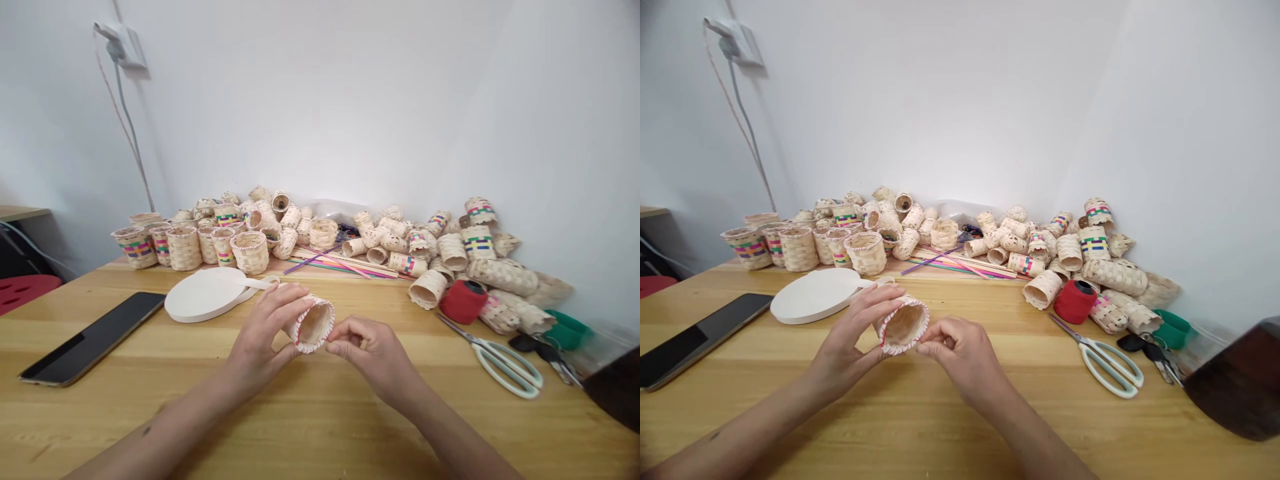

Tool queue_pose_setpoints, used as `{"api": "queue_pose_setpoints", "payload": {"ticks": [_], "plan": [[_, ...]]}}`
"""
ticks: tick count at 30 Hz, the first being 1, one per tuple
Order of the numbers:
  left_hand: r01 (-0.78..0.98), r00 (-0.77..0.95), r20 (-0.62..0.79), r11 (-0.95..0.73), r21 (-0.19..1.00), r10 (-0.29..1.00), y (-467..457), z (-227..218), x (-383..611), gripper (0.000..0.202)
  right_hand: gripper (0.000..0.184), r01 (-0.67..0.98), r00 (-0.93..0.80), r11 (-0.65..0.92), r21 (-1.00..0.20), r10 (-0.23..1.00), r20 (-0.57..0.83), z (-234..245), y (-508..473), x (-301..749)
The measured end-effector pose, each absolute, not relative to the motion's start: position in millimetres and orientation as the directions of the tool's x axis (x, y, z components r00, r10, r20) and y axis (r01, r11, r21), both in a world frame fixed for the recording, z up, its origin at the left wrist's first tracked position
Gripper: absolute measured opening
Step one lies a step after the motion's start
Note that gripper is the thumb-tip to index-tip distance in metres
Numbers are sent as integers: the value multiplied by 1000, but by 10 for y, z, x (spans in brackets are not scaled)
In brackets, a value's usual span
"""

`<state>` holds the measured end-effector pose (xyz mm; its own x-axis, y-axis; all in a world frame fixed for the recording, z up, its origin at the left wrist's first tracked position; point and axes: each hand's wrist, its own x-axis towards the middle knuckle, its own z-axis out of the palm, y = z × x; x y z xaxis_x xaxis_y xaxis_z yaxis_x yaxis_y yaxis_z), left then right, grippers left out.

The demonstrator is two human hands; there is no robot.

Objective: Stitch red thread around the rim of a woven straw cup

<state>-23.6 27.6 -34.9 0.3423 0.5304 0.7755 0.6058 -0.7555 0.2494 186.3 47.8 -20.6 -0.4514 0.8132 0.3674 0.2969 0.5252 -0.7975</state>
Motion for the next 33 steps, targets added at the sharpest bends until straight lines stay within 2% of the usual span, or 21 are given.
{"api": "queue_pose_setpoints", "payload": {"ticks": [3, 8, 14, 16, 19, 21, 23, 26, 28, 33], "plan": [[619, 344, 773, -748, 240, 532, 285, -354, -240, 55, 7, 285, -409, 442, -851, 859, 309, -153, 475, 1889], [640, 346, 775, -737, 217, 529, 293, -350, -244, 53, 10, 308, -522, 542, -782, 784, 337, -109, 463, 1933], [660, 392, 769, -737, 148, 505, 294, -381, -244, 52, 8, 370, -480, 549, -750, 804, 351, -219, 446, 1883], [677, 413, 757, -727, 117, 506, 295, -382, -248, 50, 10, 427, -485, 637, -641, 760, 432, -210, 440, 1899], [694, 461, 729, -717, 59, 506, 294, -364, -245, 46, 7, 541, -507, 771, -335, 617, 601, -159, 418, 1931], [698, 487, 717, -716, 23, 498, 293, -351, -229, 42, 11, 569, -556, 798, -198, 551, 622, -146, 397, 1927], [695, 504, 716, -719, -5, 483, 292, -344, -205, 40, 15, 527, -637, 833, -169, 518, 570, -166, 376, 1898], [686, 529, 719, -726, -50, 451, 289, -348, -171, 39, 17, 471, -704, 851, -231, 521, 483, -224, 356, 1851], [683, 546, 714, -727, -74, 439, 283, -355, -154, 39, 15, 486, -712, 843, -231, 535, 454, -250, 348, 1837], [668, 564, 703, -740, -80, 433, 267, -381, -134, 34, 14, 540, -751, 839, -69, 517, 411, -264, 345, 1812]]}}
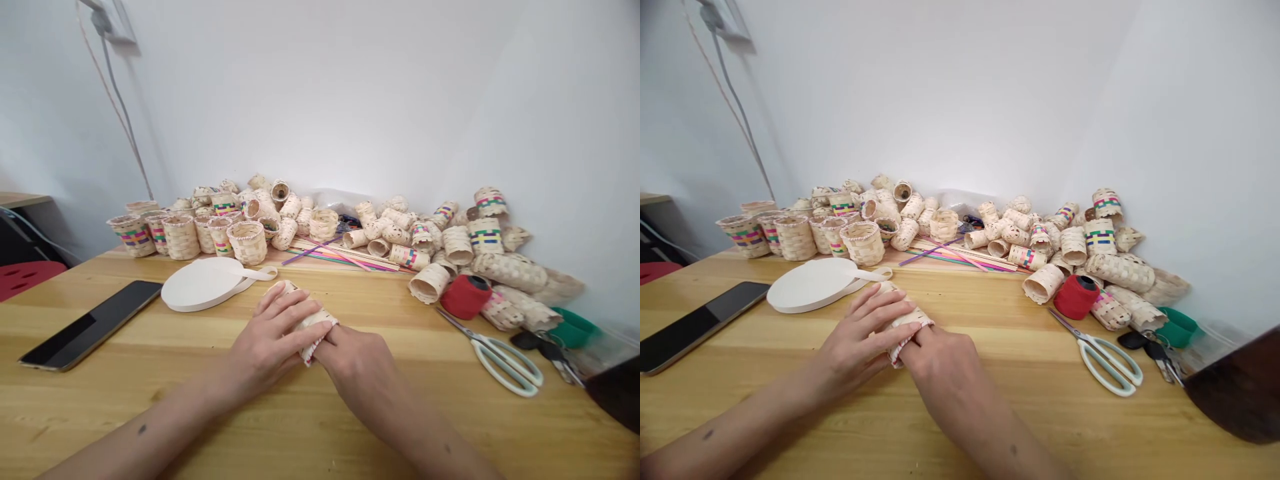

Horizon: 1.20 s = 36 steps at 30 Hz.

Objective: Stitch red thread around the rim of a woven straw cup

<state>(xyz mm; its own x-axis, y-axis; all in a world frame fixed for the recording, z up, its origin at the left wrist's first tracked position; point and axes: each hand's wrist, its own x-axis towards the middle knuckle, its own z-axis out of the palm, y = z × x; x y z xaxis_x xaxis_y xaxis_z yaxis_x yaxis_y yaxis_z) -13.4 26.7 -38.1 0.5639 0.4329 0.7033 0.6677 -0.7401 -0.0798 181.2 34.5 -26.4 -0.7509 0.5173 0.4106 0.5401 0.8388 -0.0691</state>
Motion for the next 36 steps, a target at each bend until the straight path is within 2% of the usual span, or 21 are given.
{"api": "queue_pose_setpoints", "payload": {"ticks": [3, 5, 9, 13, 18, 22, 28, 32, 34, 36], "plan": [[662, 566, 692, -747, -58, 448, 274, -399, -136, 35, 16, 557, -766, 830, -6, 517, 383, -282, 354, 1785], [657, 567, 681, -753, -35, 463, 284, -406, -144, 37, 15, 568, -759, 823, -13, 530, 378, -288, 356, 1776], [665, 530, 669, -745, 55, 522, 302, -415, -169, 44, 12, 584, -672, 786, -201, 608, 423, -271, 337, 1769], [649, 436, 679, -729, 217, 590, 308, -436, -186, 48, 15, 534, -597, 764, -363, 644, 479, -273, 323, 1736], [553, 406, 683, -758, 346, 608, 314, -441, -178, 52, 16, 506, -589, 771, -385, 636, 499, -283, 299, 1702], [548, 423, 682, -768, 332, 596, 299, -443, -161, 52, 16, 493, -574, 764, -416, 645, 505, -262, 271, 1676], [590, 397, 644, -719, 368, 655, 288, -440, -162, 55, 18, 522, -573, 711, -472, 702, 424, -143, 280, 1649], [548, 376, 669, -736, 398, 641, 319, -439, -177, 65, 17, 575, -580, 635, -516, 761, 289, -2, 317, 1685], [521, 362, 669, -736, 432, 649, 331, -448, -176, 65, 18, 586, -598, 616, -526, 767, 232, 47, 329, 1700], [487, 335, 643, -711, 508, 689, 331, -452, -167, 64, 18, 594, -599, 625, -506, 764, 240, 66, 326, 1698]]}}
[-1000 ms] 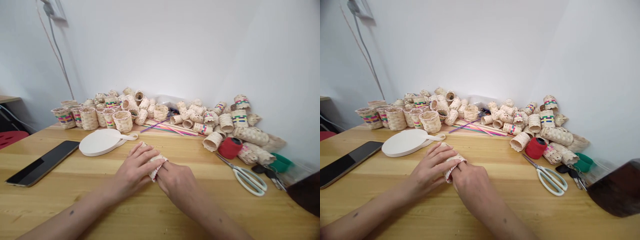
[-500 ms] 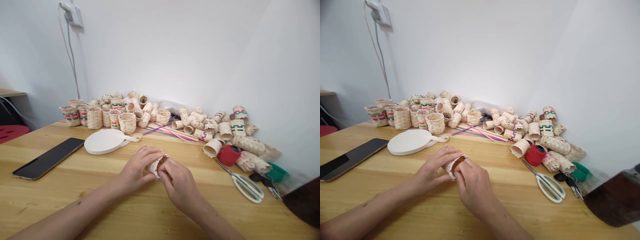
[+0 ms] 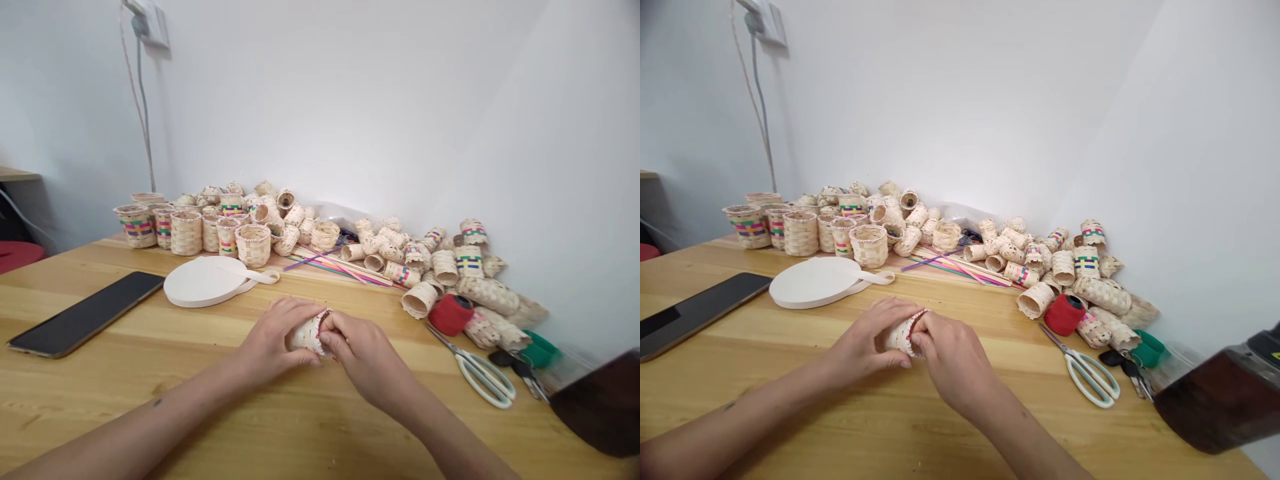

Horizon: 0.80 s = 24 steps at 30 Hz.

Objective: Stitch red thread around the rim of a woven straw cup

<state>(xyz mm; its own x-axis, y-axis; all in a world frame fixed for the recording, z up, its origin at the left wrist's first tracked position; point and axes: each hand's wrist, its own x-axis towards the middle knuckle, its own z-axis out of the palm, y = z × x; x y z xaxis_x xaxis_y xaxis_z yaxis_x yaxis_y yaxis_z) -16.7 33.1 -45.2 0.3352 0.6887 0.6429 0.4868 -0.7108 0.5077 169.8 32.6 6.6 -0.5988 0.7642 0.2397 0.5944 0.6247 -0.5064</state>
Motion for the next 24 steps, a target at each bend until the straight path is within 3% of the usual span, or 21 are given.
{"api": "queue_pose_setpoints", "payload": {"ticks": [4, 7, 11, 19, 22, 24], "plan": [[383, 307, 534, -616, 688, 788, 299, -415, -152, 63, 18, 573, -547, 620, -535, 776, 313, 53, 289, 1635], [355, 307, 498, -583, 731, 811, 270, -356, -158, 59, 18, 567, -523, 579, -586, 802, 286, 76, 274, 1559], [343, 286, 498, -573, 744, 818, 253, -292, -174, 56, 18, 598, -519, 577, -556, 808, 279, 164, 298, 1514], [374, 263, 528, -590, 716, 808, 297, -314, -201, 57, 14, 386, -695, 391, -836, 719, 15, 391, 371, 1708], [382, 283, 550, -618, 687, 786, 302, -322, -207, 58, 2, 418, -689, 370, -829, 725, -24, 400, 396, 1735], [393, 293, 567, -638, 662, 770, 298, -317, -210, 58, 5, 432, -688, 406, -805, 726, -3, 382, 408, 1736]]}}
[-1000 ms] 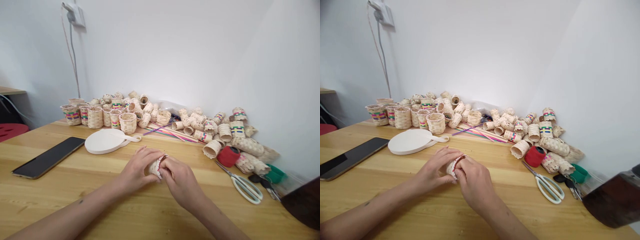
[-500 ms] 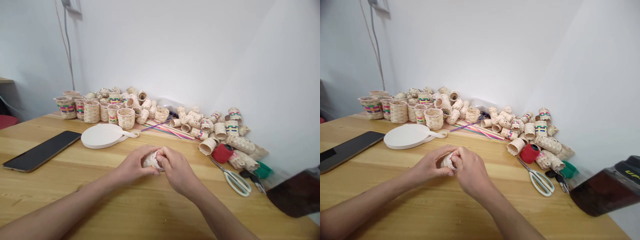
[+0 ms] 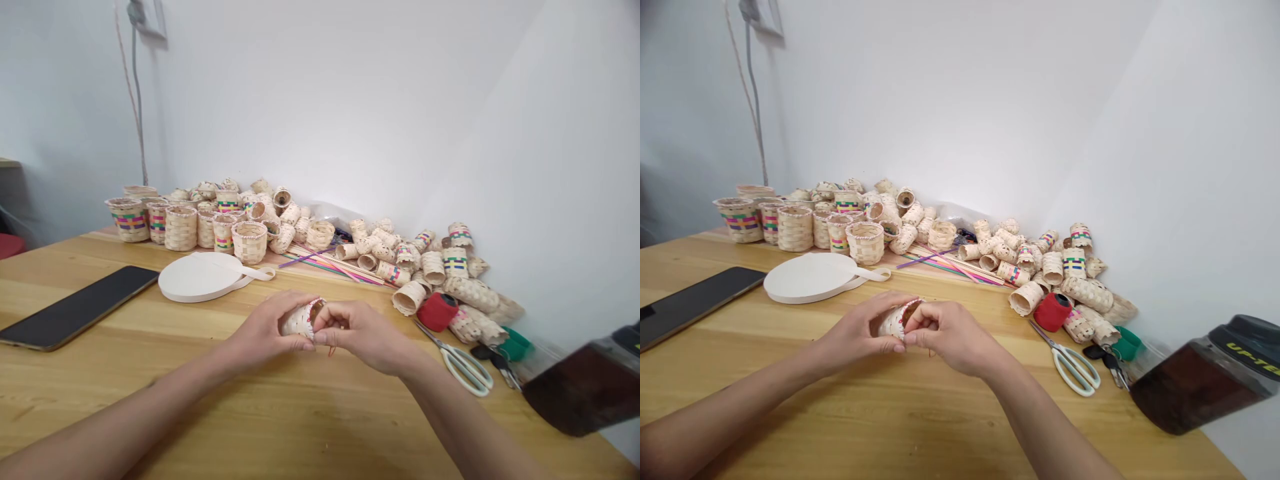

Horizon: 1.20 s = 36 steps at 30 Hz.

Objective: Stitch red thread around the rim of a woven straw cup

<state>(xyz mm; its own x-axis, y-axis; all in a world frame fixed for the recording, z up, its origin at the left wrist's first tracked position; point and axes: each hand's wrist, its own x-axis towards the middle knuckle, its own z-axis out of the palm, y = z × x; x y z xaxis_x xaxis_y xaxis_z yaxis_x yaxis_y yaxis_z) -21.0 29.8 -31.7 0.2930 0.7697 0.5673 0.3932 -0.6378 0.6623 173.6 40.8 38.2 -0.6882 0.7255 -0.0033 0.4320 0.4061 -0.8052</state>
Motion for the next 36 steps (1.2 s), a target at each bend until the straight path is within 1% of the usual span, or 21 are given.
{"api": "queue_pose_setpoints", "payload": {"ticks": [3, 5, 8, 11, 13, 15, 17, 20, 21, 23, 25, 27, 30, 34, 36], "plan": [[398, 305, 581, -655, 642, 755, 292, -305, -212, 58, 10, 450, -693, 475, -757, 720, 40, 355, 395, 1729], [388, 317, 578, -659, 645, 752, 289, -294, -211, 58, 12, 484, -676, 537, -690, 731, 95, 339, 361, 1714], [373, 339, 560, -655, 657, 756, 282, -273, -206, 54, 14, 588, -628, 629, -509, 751, 203, 300, 292, 1664], [372, 337, 531, -628, 684, 777, 274, -248, -205, 48, 11, 694, -592, 649, -313, 761, 265, 251, 236, 1594], [384, 323, 511, -604, 698, 796, 270, -232, -209, 48, 11, 727, -590, 647, -230, 760, 273, 229, 217, 1556], [404, 313, 494, -584, 704, 811, 266, -213, -216, 47, 10, 738, -589, 643, -203, 761, 272, 224, 216, 1534], [420, 302, 477, -564, 711, 825, 263, -195, -225, 47, 10, 733, -570, 632, -251, 773, 280, 235, 233, 1523], [397, 304, 439, -531, 748, 846, 260, -177, -237, 48, 12, 678, -516, 591, -438, 806, 290, 276, 284, 1513], [368, 318, 420, -519, 772, 850, 260, -177, -239, 49, 13, 652, -506, 565, -506, 821, 264, 294, 303, 1507], [292, 358, 385, -494, 819, 851, 260, -187, -238, 51, 16, 615, -505, 489, -619, 847, 167, 334, 338, 1491], [230, 397, 357, -468, 853, 845, 261, -201, -233, 47, 18, 598, -515, 424, -680, 854, 79, 363, 363, 1475], [204, 420, 334, -447, 871, 844, 262, -212, -229, 44, 17, 581, -525, 403, -708, 849, 53, 368, 382, 1467], [214, 433, 305, -426, 879, 848, 273, -216, -234, 46, 12, 534, -542, 444, -719, 833, 112, 352, 405, 1482], [285, 398, 274, -402, 870, 875, 291, -223, -252, 58, 10, 491, -482, 568, -660, 809, 337, 447, 415, 1494], [306, 376, 246, -370, 877, 893, 291, -221, -256, 59, 11, 421, -455, 587, -691, 796, 400, 584, 403, 1460]]}}
